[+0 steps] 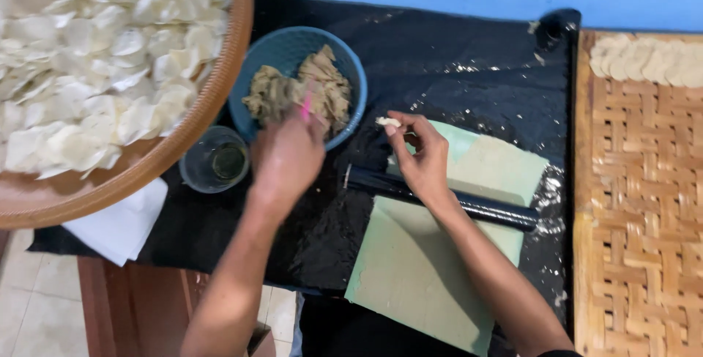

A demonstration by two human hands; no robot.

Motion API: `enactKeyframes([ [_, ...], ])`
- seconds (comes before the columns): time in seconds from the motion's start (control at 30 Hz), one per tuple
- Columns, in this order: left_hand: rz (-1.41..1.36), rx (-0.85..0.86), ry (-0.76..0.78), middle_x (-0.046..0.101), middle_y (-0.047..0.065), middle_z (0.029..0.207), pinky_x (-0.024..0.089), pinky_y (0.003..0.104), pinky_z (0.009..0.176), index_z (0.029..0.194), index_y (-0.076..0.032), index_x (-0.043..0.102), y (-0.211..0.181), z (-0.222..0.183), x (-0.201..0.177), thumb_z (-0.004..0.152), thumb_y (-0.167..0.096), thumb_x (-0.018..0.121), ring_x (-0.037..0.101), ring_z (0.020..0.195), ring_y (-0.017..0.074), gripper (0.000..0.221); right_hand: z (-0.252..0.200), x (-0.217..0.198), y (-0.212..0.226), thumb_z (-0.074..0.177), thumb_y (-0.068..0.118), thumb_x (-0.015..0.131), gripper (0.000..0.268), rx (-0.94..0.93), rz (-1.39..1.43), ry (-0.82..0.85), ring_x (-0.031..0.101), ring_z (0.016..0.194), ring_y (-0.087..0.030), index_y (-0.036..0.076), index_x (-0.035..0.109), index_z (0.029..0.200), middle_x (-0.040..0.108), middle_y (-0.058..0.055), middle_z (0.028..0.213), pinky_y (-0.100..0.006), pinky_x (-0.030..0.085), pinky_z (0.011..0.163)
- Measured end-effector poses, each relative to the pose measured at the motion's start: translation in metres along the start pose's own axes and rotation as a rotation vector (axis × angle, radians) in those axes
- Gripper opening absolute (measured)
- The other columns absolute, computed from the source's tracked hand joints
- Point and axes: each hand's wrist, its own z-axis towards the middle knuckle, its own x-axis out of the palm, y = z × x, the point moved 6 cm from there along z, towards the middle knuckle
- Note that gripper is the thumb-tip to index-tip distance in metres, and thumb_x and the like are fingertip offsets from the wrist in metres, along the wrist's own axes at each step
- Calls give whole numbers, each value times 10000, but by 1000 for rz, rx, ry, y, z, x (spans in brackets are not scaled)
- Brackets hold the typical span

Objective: Flattening dough or vegetable slices into thin chips using a rolling pin.

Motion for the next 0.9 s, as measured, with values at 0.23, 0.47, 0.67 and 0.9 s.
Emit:
enactKeyframes([
  [0.23, 105, 371, -520, 640, 287, 1150, 506, 499, 834, 1295, 86, 598, -42, -50, -6, 941, -256, 680, 605, 1052, 459, 499, -67, -46, 12, 1026, 136, 638, 240, 55, -188, 214, 650, 769, -109, -11, 730, 1193, 728, -89, 963, -262, 515, 650],
  [0.47, -378, 655, -145, 629, 196, 1310, 456, 483, 1070, 1311, 28, 615, -64, -107, 113, 997, -200, 654, 590, 1228, 357, 390, -83, -107, -19, 965, 78, 690, 203, 328, -141, 210, 710, 910, -139, -10, 688, 1148, 728, -90, 1183, -281, 584, 775],
  [0.67, -362, 722, -105, 637, 187, 1272, 426, 528, 1097, 1273, -7, 641, -73, -129, 131, 968, -234, 682, 592, 1217, 366, 383, -36, -117, -20, 895, -30, 710, 267, 104, -431, 145, 756, 961, -224, -3, 699, 1160, 726, -126, 1139, -329, 618, 826],
  [0.9, -400, 691, -130, 641, 196, 1287, 436, 513, 1086, 1297, 2, 647, -71, -135, 126, 976, -223, 685, 594, 1226, 372, 394, -30, -100, -14, 846, -46, 716, 295, -66, -601, 185, 712, 971, -364, -16, 703, 1140, 691, -191, 1099, -407, 580, 830],
])
